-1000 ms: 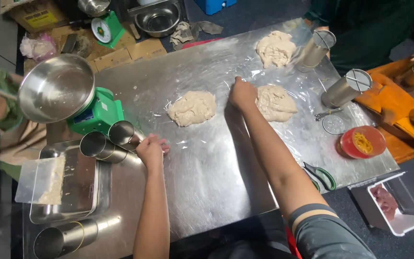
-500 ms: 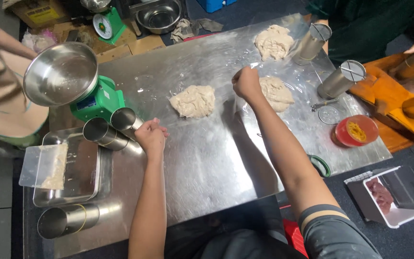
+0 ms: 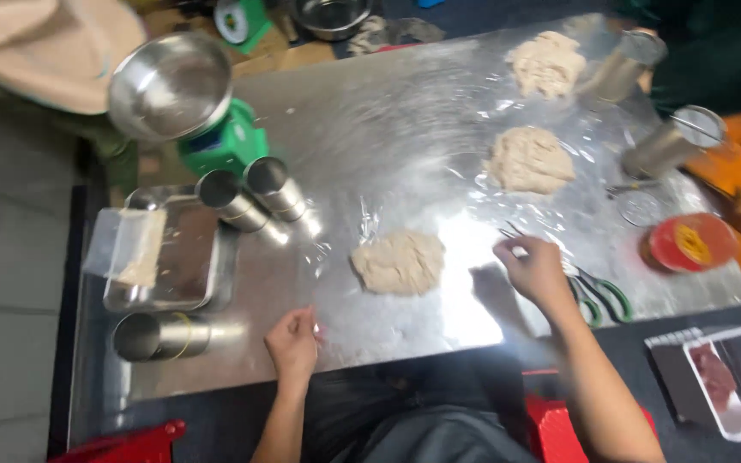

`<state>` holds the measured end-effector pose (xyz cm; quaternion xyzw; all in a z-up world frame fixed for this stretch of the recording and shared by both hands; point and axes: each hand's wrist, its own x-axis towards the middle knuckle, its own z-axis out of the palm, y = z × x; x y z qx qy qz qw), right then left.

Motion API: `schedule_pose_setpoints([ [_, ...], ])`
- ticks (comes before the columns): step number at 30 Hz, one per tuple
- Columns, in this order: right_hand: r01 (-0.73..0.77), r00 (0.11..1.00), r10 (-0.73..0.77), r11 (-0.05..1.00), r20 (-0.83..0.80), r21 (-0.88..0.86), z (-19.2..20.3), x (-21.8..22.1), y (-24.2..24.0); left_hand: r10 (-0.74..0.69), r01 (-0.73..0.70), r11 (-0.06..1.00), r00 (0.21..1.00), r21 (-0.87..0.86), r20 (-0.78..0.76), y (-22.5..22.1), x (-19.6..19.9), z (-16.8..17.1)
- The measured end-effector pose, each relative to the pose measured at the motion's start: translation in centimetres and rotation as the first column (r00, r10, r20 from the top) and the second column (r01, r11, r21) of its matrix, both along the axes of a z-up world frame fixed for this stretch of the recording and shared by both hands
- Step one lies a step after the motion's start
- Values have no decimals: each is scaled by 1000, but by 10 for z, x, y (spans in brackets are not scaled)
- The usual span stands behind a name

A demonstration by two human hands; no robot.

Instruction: Wrapping portions of dough in plastic film and placing them into metal cylindrical molds for shaping.

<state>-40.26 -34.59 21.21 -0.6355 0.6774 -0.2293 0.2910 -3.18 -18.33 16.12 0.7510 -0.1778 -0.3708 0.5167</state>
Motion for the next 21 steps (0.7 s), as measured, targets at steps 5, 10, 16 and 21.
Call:
schedule_pose_setpoints([
  [5,-23,999,22,999,32,48,0,-2,43,-71,75,978,997,193,-23,53,2,22],
  [10,-6,994,-19,975,110,223,2,-1,45,-198,197,970,980,139,-10,65,21,-14],
  [16,-11,957,-39,985,286,171,10,1,21,-322,351,929,923,117,-212,20,53,1],
  [21,-99,954,56,986,293,133,15,19,-10,-306,321,942,942,97,-138,-24,63,40],
])
